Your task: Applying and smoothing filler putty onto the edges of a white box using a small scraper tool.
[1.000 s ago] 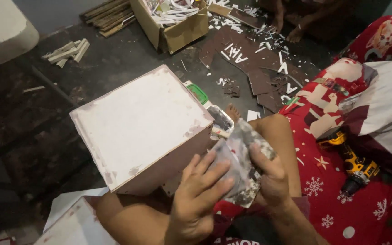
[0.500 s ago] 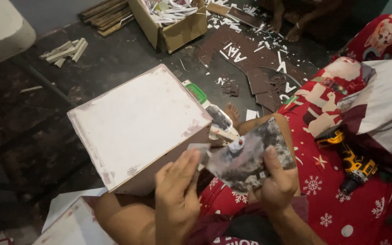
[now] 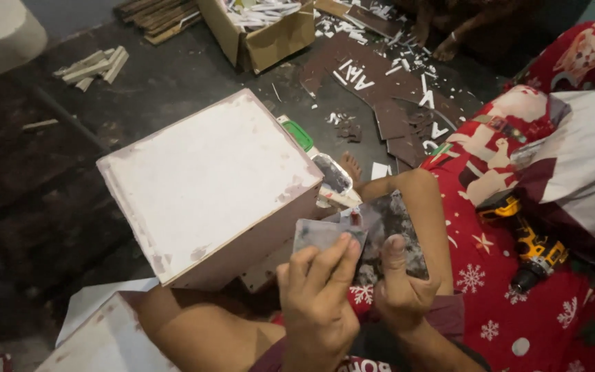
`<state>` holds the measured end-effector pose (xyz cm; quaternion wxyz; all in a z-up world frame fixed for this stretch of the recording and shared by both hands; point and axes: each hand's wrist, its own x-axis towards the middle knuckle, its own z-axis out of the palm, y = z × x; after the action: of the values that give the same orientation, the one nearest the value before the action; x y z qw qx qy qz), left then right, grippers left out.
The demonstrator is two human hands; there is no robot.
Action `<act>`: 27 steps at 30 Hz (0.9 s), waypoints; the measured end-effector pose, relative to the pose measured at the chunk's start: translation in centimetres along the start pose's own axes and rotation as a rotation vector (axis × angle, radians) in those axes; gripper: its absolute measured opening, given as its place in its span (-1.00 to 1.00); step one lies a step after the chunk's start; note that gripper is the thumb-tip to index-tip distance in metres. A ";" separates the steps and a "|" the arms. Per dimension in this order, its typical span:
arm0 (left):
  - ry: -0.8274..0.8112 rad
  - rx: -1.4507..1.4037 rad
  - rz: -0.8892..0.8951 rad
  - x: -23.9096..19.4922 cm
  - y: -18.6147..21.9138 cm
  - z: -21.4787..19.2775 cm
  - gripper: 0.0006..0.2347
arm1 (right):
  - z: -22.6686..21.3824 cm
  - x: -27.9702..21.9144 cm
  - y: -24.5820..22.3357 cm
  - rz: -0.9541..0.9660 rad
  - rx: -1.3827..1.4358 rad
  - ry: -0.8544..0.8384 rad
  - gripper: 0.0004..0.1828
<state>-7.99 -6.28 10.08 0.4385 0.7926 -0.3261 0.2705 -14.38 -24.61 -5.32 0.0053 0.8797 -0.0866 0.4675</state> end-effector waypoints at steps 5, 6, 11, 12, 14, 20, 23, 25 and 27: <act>-0.012 -0.175 -0.109 0.6 -0.4 -1.9 -0.59 | -0.7 1.7 -1.7 -0.185 -0.156 0.121 -0.66; -0.010 -0.172 -0.109 0.7 -0.4 -1.8 -0.59 | -1.2 3.0 -2.5 -0.186 -0.153 0.123 -0.66; 0.107 -0.221 -0.147 0.4 -0.3 -1.1 -0.65 | -4.3 8.7 -6.8 0.380 0.458 -0.009 -0.71; 0.106 -0.221 -0.151 0.3 -0.3 -0.9 -0.65 | -4.9 9.9 -7.6 0.381 0.458 -0.013 -0.71; 0.095 -0.163 -0.132 0.3 -0.4 -0.4 -0.67 | -6.2 12.2 -9.1 0.720 0.817 -0.099 -0.61; -0.045 -0.158 -0.115 -0.1 -0.7 0.1 -0.46 | -6.1 13.5 -9.1 0.678 0.826 -0.100 -0.63; -0.104 -0.191 -0.106 0.2 -0.7 -0.2 -0.47 | -4.1 11.3 -6.9 0.567 0.545 -0.020 -0.53; -0.138 -0.217 -0.113 -0.1 -2.1 -1.1 -0.47 | -5.0 12.2 -7.0 0.626 0.638 -0.091 -0.50; -0.176 -0.239 -0.119 0.3 -2.6 -2.7 -0.46 | -5.6 13.0 -6.8 0.689 0.735 -0.164 -0.45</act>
<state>-6.22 -2.97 10.20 0.5146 0.7734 -0.3455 0.1328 -10.78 -19.31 8.96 -0.4656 0.7776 -0.2015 0.3714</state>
